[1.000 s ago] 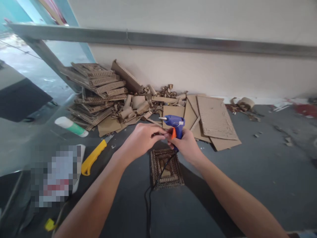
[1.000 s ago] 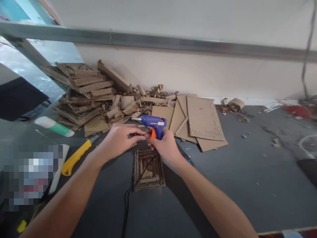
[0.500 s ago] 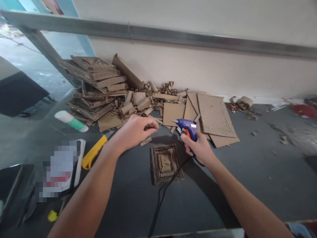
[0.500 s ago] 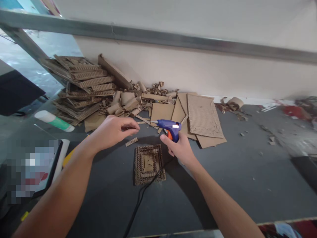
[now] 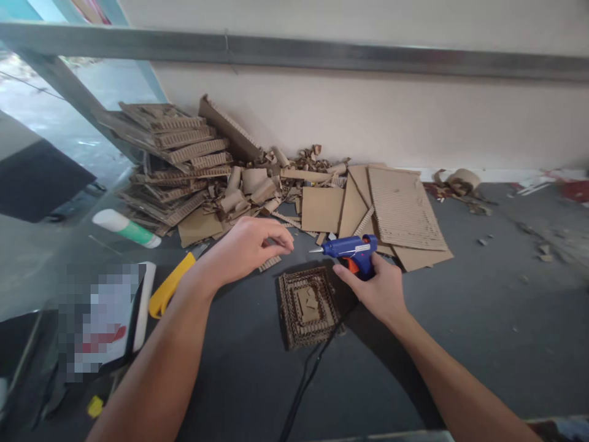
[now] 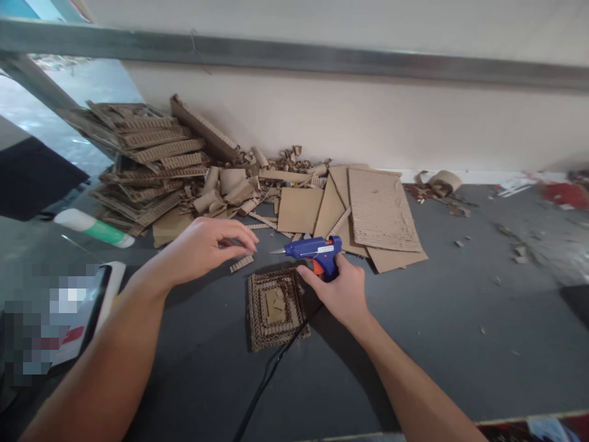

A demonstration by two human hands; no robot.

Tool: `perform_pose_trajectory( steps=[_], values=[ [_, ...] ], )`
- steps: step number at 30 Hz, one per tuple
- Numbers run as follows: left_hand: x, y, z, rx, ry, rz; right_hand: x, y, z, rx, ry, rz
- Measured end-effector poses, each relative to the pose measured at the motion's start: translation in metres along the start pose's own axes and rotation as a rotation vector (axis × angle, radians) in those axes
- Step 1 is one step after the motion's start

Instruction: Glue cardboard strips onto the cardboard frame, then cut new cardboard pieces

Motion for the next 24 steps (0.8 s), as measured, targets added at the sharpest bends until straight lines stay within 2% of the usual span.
perform_pose_trajectory(
  steps=[4, 9, 13, 20, 24],
  values=[
    [0.003, 0.001, -0.002, -0.086, 0.005, -0.024, -0.003, -0.009, 0.009, -0.013, -0.054, -0.092],
    [0.002, 0.006, 0.008, -0.139, -0.112, -0.005, -0.004, -0.007, 0.012, -0.006, -0.103, -0.095],
    [0.0, 0.012, 0.006, -0.185, -0.135, 0.04, -0.003, -0.006, 0.01, -0.028, -0.11, -0.095],
    [0.0, 0.018, 0.004, -0.316, -0.155, 0.077, -0.003, 0.0, 0.005, 0.003, -0.036, -0.013],
    [0.0, 0.02, 0.003, -0.325, -0.168, 0.108, -0.003, 0.002, 0.005, 0.017, -0.055, 0.006]
  ],
)
Point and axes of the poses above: each hand's wrist, its own x-axis towards the middle knuckle, its own y-axis out of the palm, z = x × y, the point moved 10 cm from there along x, towards the middle knuckle, and after that the axes turned 4 degrees about -z, right-handed, at the moved point
